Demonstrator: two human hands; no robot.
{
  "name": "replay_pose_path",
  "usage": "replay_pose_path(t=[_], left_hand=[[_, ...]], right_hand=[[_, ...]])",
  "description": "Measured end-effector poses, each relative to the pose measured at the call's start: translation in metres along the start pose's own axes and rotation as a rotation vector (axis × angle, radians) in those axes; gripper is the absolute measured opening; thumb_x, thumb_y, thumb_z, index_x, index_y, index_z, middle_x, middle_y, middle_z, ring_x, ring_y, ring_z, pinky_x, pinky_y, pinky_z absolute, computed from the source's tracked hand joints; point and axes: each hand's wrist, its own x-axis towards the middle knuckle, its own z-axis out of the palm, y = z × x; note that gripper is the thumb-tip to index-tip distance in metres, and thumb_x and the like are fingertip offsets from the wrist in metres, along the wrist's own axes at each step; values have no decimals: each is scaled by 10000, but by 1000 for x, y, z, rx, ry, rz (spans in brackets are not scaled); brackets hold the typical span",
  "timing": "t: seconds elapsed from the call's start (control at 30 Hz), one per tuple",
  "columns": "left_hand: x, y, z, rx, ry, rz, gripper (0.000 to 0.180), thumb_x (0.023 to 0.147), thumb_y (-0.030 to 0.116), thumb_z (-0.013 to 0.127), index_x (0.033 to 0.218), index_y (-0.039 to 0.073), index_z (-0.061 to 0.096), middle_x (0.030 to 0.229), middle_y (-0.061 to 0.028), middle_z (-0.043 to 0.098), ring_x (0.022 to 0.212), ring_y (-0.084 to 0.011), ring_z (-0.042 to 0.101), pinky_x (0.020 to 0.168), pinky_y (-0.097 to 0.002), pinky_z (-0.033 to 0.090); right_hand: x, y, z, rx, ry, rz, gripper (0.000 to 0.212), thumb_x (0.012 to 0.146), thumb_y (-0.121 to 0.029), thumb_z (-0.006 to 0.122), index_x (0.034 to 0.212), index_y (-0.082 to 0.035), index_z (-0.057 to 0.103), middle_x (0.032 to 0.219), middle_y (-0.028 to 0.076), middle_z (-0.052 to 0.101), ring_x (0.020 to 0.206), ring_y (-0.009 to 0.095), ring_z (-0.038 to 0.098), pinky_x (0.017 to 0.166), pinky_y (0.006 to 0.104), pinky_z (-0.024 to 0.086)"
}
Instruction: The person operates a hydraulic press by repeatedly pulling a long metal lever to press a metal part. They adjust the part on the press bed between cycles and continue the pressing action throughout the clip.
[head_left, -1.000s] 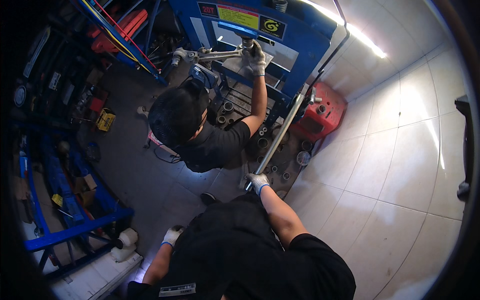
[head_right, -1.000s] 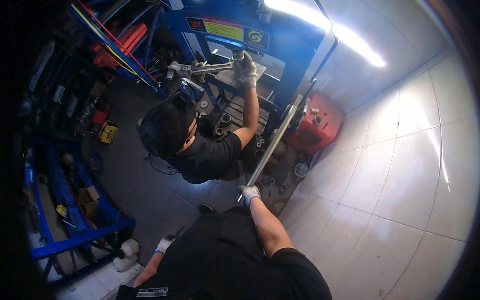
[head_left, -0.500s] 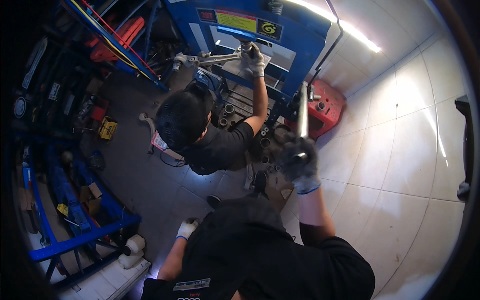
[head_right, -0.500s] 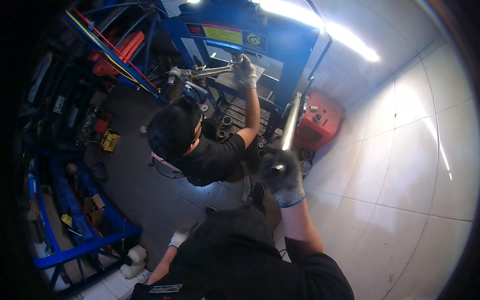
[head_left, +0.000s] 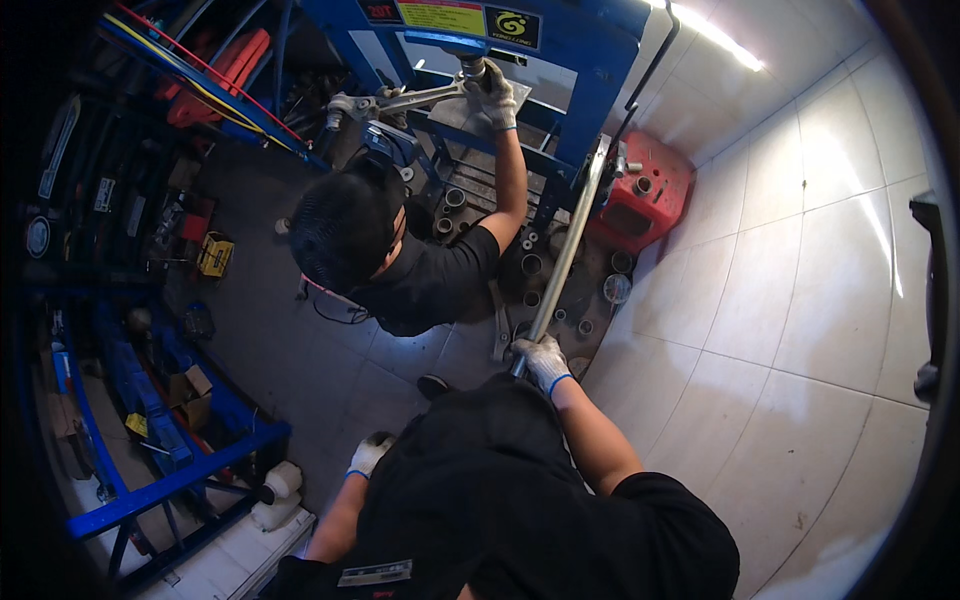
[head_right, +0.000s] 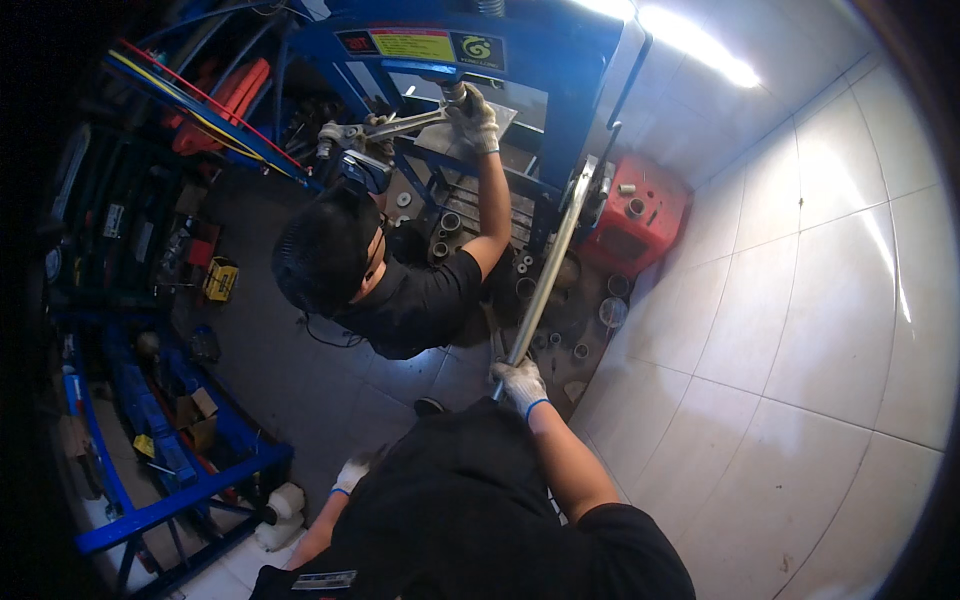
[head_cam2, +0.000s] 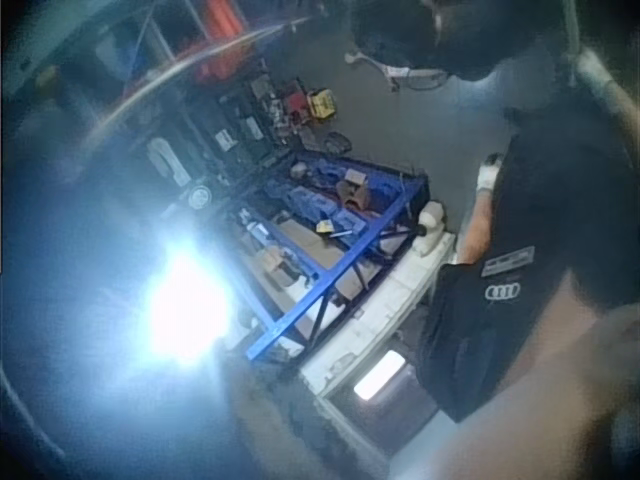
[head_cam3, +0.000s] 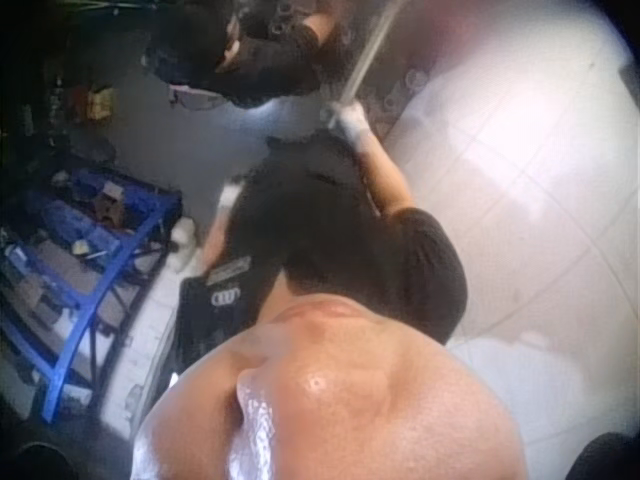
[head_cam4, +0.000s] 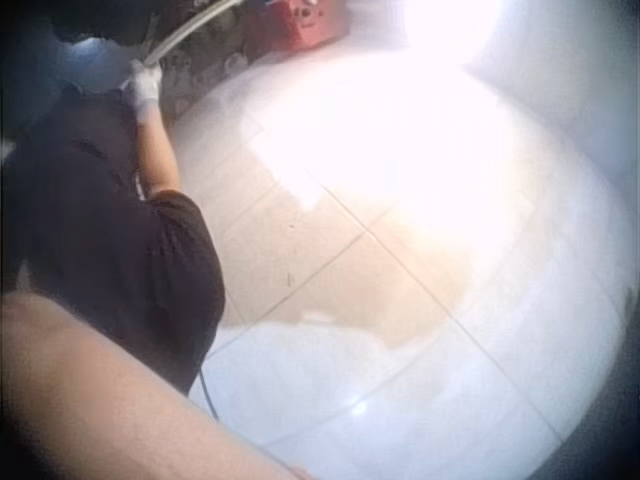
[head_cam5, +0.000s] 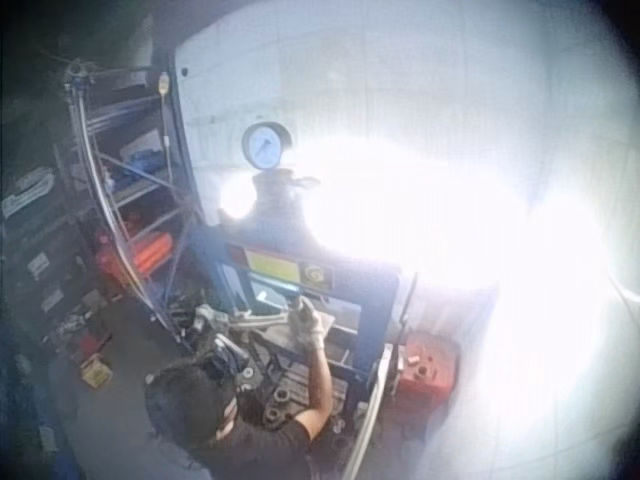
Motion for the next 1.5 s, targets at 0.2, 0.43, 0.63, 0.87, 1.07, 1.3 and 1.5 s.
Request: replay_pose_path(t=[0.2, 0.43, 0.63, 0.87, 1.07, 1.3, 1.5], left_hand=[[-17, -8, -6, -51, 112, -122, 436, 912, 384, 606, 1211, 79, 695, 1225, -175, 688, 1193, -336, 623, 992, -413, 477], [-32, -8, -1, -120, 38, -201, 450, 913, 395, 617, 1232, 84, 684, 1249, -173, 678, 1209, -322, 617, 1012, -399, 470], [-22, -22, 22, -270, -45, -224, 477, 917, 436, 597, 1240, 93, 677, 1261, -170, 668, 1211, -320, 616, 1006, -390, 473], [10, -2, 6, -4, -13, -13, 484, 896, 429, 609, 1220, 78, 686, 1226, -168, 688, 1198, -339, 621, 1001, -401, 480], [33, 6, -1, -49, 53, -6, 474, 916, 416, 579, 1227, 73, 685, 1244, -183, 675, 1208, -355, 611, 1006, -415, 477], [35, 7, -6, 89, -24, 38, 439, 916, 383, 602, 1205, 64, 691, 1232, -177, 683, 1193, -346, 622, 995, -418, 483], [31, 16, -12, -93, 56, -86, 410, 909, 315, 635, 1187, 19, 690, 1201, -186, 696, 1128, -330, 654, 970, -413, 493]], right_hand=[[34, 25, 7, 67, -79, -24, 385, 746, -283, 813, 1002, -23, 687, 844, 129, 737, 796, 254, 727, 732, 381, 570], [61, 27, 27, -122, 20, 24, 538, 733, -371, 852, 1053, 27, 682, 946, 191, 737, 863, 304, 731, 784, 420, 570], [-37, -56, -8, 500, -395, -39, 332, 850, -268, 764, 1063, -42, 645, 882, 123, 690, 718, 245, 679, 649, 375, 556], [-139, -169, -92, 1323, -604, -157, 280, 877, -130, 667, 1138, -61, 595, 832, 55, 644, 681, 190, 629, 609, 330, 541], [-124, -128, -38, 814, -354, -15, 209, 880, -104, 655, 1076, -51, 605, 769, 52, 628, 593, 175, 625, 532, 319, 543], [-94, -88, -23, 630, -225, -52, 230, 844, -144, 689, 1038, -69, 590, 704, 60, 592, 548, 169, 572, 445, 306, 439], [-95, -80, -25, 388, -73, -73, 275, 833, -162, 696, 1064, -35, 620, 747, 77, 644, 587, 168, 614, 512, 324, 500]])
